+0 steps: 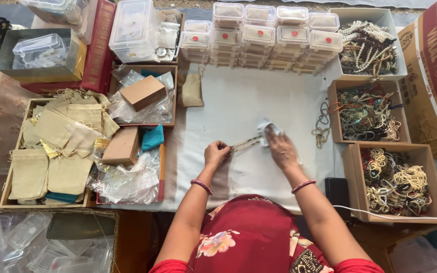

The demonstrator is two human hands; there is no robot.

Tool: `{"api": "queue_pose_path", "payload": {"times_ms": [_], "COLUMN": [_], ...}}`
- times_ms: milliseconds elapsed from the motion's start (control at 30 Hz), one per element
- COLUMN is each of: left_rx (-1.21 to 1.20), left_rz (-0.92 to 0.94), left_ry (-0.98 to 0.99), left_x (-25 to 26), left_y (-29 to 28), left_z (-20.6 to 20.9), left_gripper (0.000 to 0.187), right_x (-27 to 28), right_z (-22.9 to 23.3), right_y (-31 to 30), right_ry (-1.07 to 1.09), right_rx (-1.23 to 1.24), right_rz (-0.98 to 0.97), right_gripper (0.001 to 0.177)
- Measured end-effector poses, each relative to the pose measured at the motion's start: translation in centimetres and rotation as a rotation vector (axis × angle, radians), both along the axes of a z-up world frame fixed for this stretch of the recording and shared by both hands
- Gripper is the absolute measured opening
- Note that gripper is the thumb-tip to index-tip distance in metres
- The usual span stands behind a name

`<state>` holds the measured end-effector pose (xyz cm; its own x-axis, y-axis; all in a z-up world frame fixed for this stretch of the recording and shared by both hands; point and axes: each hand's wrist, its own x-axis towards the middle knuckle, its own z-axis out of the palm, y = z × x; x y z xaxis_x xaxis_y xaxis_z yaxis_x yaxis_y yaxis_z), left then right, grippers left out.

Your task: The person cleans a gold-colored chain with a white cloth on a table covered with various jewelry items and packaging materials. They then place the chain into a small cloth pouch and later wipe a clear plastic container with the same cloth.

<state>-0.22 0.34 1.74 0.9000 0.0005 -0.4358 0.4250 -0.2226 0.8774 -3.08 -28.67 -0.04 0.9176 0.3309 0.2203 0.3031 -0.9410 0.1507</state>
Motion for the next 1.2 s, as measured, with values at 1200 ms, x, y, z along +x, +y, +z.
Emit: {"api": "queue_pose_path", "payload": {"times_ms": [1200], "left_rx": [-0.153], "left_rz": [-0.109], "left_ry": [-0.252], "left_x": [0.8], "left_y": [-0.1], "left_z": [-7.3], "left_gripper": [0.013], "right_x": [2.0], "right_z": [5.7], "right_y": [7.4], "right_ry": [0.095], "right_rx": [0.543], "right_rz": [0.245], "right_gripper": [0.036]}}
